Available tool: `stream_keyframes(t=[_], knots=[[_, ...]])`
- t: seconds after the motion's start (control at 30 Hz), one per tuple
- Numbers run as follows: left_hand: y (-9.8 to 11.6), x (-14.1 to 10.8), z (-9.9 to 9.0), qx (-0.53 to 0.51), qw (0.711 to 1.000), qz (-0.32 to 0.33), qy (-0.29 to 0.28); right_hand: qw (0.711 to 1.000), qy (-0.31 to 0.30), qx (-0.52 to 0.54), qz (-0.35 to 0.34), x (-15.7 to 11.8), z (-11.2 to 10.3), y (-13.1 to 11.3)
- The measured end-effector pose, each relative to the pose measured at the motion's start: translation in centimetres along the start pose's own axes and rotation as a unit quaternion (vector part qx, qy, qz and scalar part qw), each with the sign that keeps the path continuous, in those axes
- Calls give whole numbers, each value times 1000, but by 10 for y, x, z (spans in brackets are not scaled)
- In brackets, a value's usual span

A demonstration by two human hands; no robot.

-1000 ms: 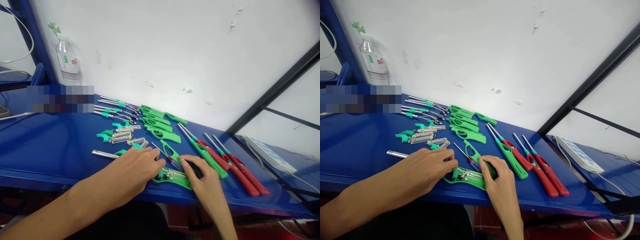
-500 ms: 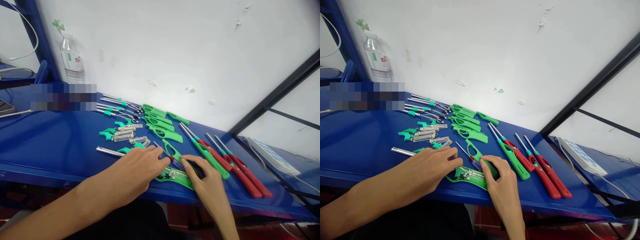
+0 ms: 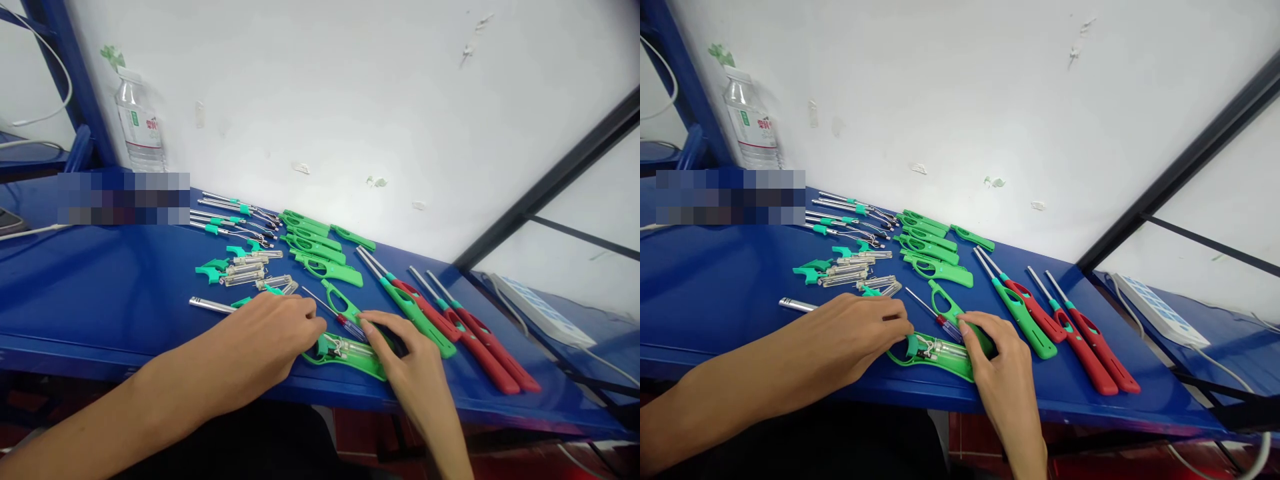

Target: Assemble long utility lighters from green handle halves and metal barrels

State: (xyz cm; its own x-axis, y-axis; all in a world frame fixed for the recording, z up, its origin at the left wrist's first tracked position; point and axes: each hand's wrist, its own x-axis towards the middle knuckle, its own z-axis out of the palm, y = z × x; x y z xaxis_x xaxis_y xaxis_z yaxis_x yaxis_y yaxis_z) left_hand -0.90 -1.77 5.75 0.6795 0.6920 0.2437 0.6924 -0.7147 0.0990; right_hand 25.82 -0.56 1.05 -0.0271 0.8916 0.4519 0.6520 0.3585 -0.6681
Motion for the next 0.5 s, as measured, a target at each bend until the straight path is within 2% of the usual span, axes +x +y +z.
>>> stream_keyframes(t=[0.5], knots=[[0,-3,-2,-9,1000,-6,-20,1000,-3,6,16,1,-1,0]])
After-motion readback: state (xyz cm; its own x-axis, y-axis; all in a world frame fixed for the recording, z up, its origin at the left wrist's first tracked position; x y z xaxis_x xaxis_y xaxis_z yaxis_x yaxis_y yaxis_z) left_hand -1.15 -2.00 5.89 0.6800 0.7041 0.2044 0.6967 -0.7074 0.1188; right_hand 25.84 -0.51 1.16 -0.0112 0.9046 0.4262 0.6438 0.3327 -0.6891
